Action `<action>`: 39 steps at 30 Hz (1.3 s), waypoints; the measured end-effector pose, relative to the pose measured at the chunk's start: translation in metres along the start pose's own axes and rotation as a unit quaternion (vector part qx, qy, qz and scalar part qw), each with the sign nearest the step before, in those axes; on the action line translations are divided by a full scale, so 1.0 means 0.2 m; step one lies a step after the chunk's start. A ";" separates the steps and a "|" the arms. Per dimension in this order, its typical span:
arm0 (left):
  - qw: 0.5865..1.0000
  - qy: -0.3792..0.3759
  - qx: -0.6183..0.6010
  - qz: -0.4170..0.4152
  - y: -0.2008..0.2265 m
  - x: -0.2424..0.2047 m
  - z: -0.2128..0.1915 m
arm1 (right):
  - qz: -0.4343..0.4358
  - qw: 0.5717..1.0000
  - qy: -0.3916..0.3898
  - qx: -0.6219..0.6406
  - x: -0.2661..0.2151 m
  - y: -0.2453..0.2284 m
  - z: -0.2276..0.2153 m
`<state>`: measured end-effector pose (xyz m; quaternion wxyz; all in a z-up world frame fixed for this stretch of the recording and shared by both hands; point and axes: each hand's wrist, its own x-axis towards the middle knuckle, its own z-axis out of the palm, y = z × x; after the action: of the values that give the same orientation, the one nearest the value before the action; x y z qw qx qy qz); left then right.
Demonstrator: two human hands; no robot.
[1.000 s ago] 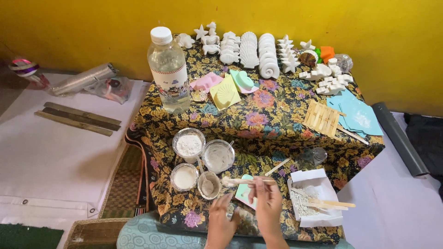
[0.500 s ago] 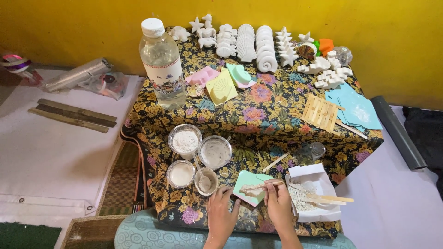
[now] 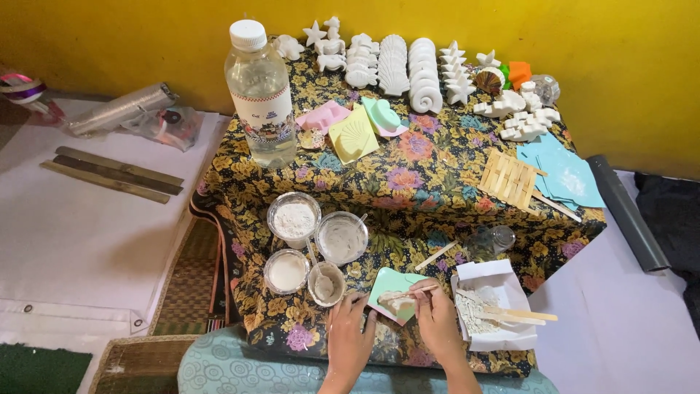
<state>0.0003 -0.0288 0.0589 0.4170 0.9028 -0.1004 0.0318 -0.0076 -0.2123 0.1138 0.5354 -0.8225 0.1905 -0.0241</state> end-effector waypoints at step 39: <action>0.998 0.021 0.031 -0.044 -0.16 -0.67 0.35 | -0.203 0.975 -0.076 0.045 -0.15 -0.67 0.67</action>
<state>-0.1260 -0.0409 -0.0284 0.3921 0.9178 -0.0509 0.0359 0.0356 -0.0372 0.1801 0.5686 -0.8186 -0.0230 -0.0778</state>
